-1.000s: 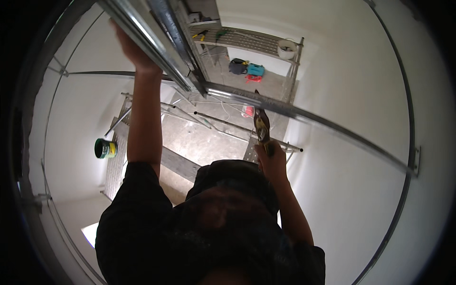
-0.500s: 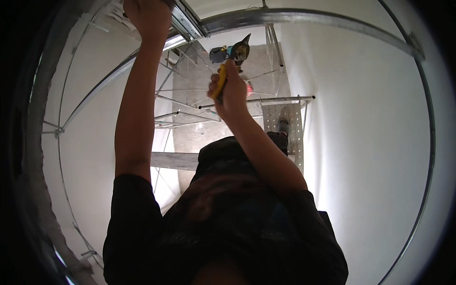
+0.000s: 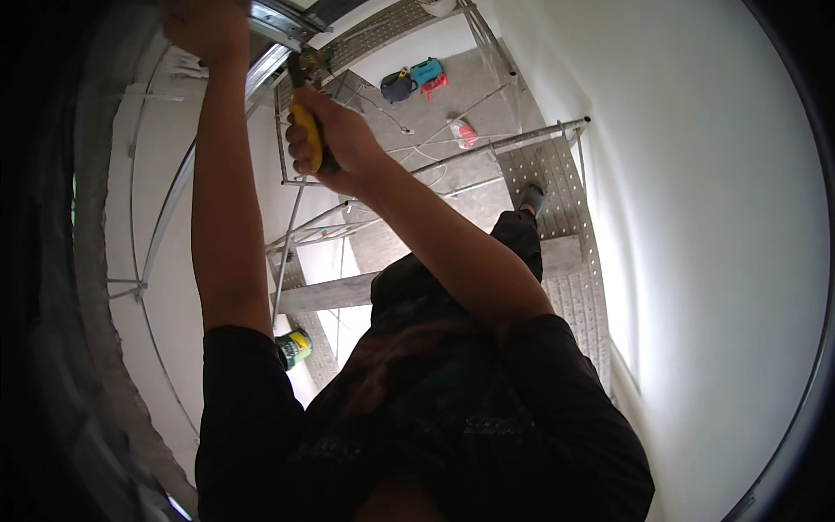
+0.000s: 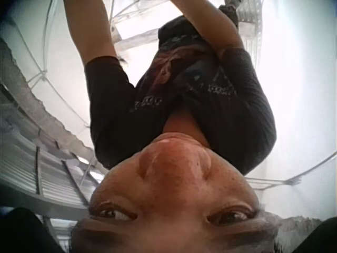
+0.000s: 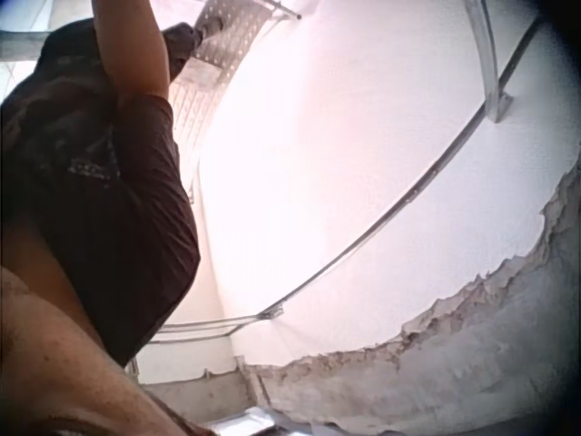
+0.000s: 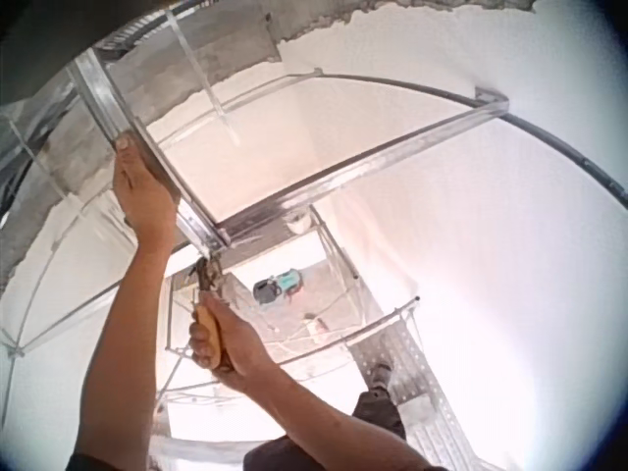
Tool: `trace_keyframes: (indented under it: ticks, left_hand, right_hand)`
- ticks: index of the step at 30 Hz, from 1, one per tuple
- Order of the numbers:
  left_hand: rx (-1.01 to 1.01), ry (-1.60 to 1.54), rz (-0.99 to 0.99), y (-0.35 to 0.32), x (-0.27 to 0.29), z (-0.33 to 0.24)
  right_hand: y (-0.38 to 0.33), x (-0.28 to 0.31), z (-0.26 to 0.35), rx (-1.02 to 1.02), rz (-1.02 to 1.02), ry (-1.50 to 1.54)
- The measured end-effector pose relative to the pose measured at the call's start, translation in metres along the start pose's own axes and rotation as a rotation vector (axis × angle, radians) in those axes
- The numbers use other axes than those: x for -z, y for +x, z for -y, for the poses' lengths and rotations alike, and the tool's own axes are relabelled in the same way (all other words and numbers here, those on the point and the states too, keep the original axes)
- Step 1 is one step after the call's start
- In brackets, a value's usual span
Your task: The person climbs a metal scaffolding structure, retrieves a bucket of hardware, and uses tin snips to cut and fit metal framing pieces. They then position and align the metal frame sections against the ceiling structure.
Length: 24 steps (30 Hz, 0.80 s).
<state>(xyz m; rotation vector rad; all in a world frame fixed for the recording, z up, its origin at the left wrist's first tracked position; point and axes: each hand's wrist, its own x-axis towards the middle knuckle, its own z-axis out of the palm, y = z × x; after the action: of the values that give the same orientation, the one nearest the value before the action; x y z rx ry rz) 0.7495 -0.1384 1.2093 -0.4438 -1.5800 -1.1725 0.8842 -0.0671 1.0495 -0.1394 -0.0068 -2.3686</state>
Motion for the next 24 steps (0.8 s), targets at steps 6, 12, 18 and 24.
trace_keyframes:
  ticks: [6, 12, 18, 24]
  left_hand:
    - [0.138, -0.209, 0.080, 0.034, 0.033, 0.060]
    - [0.192, -0.273, 0.204, 0.041, 0.033, 0.051]
    - [0.085, -0.143, 0.290, -0.003, 0.009, -0.020]
    - [-0.029, 0.006, 0.022, 0.008, -0.003, 0.003]
  right_hand:
    - [0.013, -0.011, -0.005, 0.111, -0.063, 0.249]
    - [0.013, -0.010, -0.003, 0.055, -0.052, 0.204]
    - [0.010, -0.012, -0.002, 0.050, 0.096, 0.255]
    - [0.009, -0.005, 0.003, 0.037, 0.135, 0.298]
